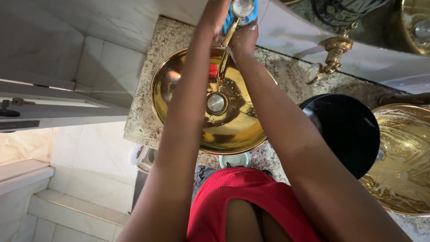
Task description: The person scrubs two gold-colored bathroom sinks with a blue sponge and soapy water. They clean the basin, faucet, and drain area of each sink, rinsing the sponge under running water between applications.
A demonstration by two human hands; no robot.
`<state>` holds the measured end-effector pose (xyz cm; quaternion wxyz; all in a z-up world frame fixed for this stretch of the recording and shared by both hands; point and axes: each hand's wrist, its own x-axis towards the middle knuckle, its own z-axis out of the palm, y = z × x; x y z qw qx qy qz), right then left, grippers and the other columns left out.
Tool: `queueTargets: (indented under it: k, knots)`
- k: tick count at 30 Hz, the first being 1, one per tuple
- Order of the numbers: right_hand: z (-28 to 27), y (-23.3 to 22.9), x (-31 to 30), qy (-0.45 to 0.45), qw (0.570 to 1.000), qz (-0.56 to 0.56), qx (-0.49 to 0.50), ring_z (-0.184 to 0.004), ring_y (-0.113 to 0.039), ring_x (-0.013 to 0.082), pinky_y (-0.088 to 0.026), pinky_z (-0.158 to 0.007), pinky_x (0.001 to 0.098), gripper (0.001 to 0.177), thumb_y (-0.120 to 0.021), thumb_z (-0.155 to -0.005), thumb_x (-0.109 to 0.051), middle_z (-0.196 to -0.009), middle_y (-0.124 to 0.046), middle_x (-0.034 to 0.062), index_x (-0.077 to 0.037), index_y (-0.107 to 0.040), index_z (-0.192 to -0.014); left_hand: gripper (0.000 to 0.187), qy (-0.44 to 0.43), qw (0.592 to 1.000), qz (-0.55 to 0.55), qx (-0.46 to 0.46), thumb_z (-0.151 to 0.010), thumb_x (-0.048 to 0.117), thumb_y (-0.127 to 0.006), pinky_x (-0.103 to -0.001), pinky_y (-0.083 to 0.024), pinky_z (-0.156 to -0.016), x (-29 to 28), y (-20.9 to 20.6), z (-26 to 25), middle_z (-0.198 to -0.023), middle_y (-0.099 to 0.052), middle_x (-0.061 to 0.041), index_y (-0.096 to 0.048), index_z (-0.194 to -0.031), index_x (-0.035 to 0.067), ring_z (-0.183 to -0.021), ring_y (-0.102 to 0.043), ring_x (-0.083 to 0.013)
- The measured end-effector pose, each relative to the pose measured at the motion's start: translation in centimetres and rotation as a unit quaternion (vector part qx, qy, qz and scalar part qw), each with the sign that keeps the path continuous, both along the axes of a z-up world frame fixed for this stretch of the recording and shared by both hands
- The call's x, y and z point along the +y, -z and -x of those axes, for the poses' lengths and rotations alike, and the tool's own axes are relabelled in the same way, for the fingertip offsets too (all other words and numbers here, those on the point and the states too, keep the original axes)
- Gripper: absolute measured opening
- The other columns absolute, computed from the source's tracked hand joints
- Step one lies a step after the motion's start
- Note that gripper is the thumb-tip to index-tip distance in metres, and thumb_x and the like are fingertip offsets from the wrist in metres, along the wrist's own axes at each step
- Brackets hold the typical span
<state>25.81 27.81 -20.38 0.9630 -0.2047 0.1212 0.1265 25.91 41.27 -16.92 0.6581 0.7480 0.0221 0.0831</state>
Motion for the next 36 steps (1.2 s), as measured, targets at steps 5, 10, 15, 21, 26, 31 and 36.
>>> queueTargets:
  k: [5, 10, 15, 21, 26, 31, 36]
  knots:
    - [0.5, -0.6, 0.2, -0.03, 0.997, 0.066, -0.008, -0.099, -0.05, 0.0451, -0.041, -0.082, 0.0615, 0.044, -0.038, -0.107, -0.036, -0.108, -0.056, 0.0242, -0.002, -0.046, -0.133, 0.082, 0.096, 0.993, -0.034, 0.063, -0.091, 0.06, -0.071, -0.042, -0.049, -0.093, 2.0, 0.3, -2.8, -0.118, -0.064, -0.019, -0.05, -0.13, -0.009, -0.106, -0.061, -0.0273]
    - [1.1, -1.1, -0.3, -0.013, 0.993, 0.111, 0.024, -0.123, -0.049, 0.0424, -0.036, -0.106, 0.0563, 0.05, -0.036, -0.109, -0.034, -0.132, -0.054, 0.0227, -0.002, -0.043, -0.146, 0.084, -0.089, 0.992, 0.084, -0.031, -0.09, 0.059, -0.073, -0.041, -0.048, -0.095, -2.6, 2.9, 0.2, -0.12, -0.065, -0.022, -0.048, -0.133, -0.009, -0.108, -0.062, -0.0262]
    - [0.6, -1.3, -0.4, -0.013, 0.98, 0.196, 0.019, -0.129, -0.055, 0.0382, -0.04, -0.113, 0.051, 0.051, -0.032, -0.111, -0.036, -0.139, -0.058, 0.0218, -0.002, -0.042, -0.148, 0.078, -0.179, 0.982, 0.057, 0.004, -0.089, 0.056, -0.07, -0.039, -0.049, -0.093, -3.0, 0.6, 2.1, -0.119, -0.066, -0.021, -0.053, -0.129, -0.008, -0.106, -0.063, -0.0233]
    - [0.5, 0.3, 0.0, -0.035, 0.998, 0.035, -0.044, -0.078, -0.059, 0.0353, -0.053, -0.062, 0.0498, 0.037, -0.039, -0.108, -0.034, -0.099, -0.057, 0.0193, -0.002, -0.05, -0.122, 0.071, 0.08, 0.994, -0.046, 0.064, -0.093, 0.052, -0.067, -0.04, -0.045, -0.098, 2.4, -0.7, -1.6, -0.136, -0.057, -0.023, -0.048, -0.138, 0.001, -0.118, -0.058, -0.0274]
    - [0.8, 0.1, -0.2, -0.001, 0.992, 0.101, -0.081, -0.087, -0.058, 0.0299, -0.053, -0.07, 0.0453, 0.046, -0.038, -0.11, -0.034, -0.119, -0.06, 0.0195, -0.001, -0.051, -0.139, 0.067, -0.004, 1.0, -0.022, -0.017, -0.096, 0.049, -0.065, -0.042, -0.041, -0.102, -0.5, 2.3, -2.1, -0.15, -0.049, -0.025, -0.044, -0.146, 0.009, -0.129, -0.054, -0.0308]
    - [2.9, -2.3, -0.8, -0.031, 0.935, 0.352, -0.04, -0.122, -0.058, 0.0277, -0.045, -0.104, 0.0408, 0.049, -0.03, -0.112, -0.036, -0.139, -0.058, 0.0173, -0.003, -0.044, -0.147, 0.073, -0.191, 0.972, 0.138, 0.005, -0.093, 0.05, -0.072, -0.042, -0.041, -0.114, -3.9, 3.0, 3.0, -0.153, -0.047, -0.026, -0.046, -0.148, 0.008, -0.139, -0.053, -0.0352]
    - [2.8, -5.2, -0.2, 0.002, 0.997, 0.039, -0.07, -0.118, -0.06, 0.0339, -0.049, -0.104, 0.0477, 0.043, -0.034, -0.109, -0.028, -0.133, -0.06, 0.0197, -0.001, -0.047, -0.141, 0.052, -0.19, 0.965, -0.158, -0.088, -0.099, 0.041, -0.063, -0.043, -0.045, -0.106, -2.3, 0.1, 3.7, -0.137, -0.06, -0.022, -0.057, -0.137, 0.007, -0.128, -0.058, -0.0339]
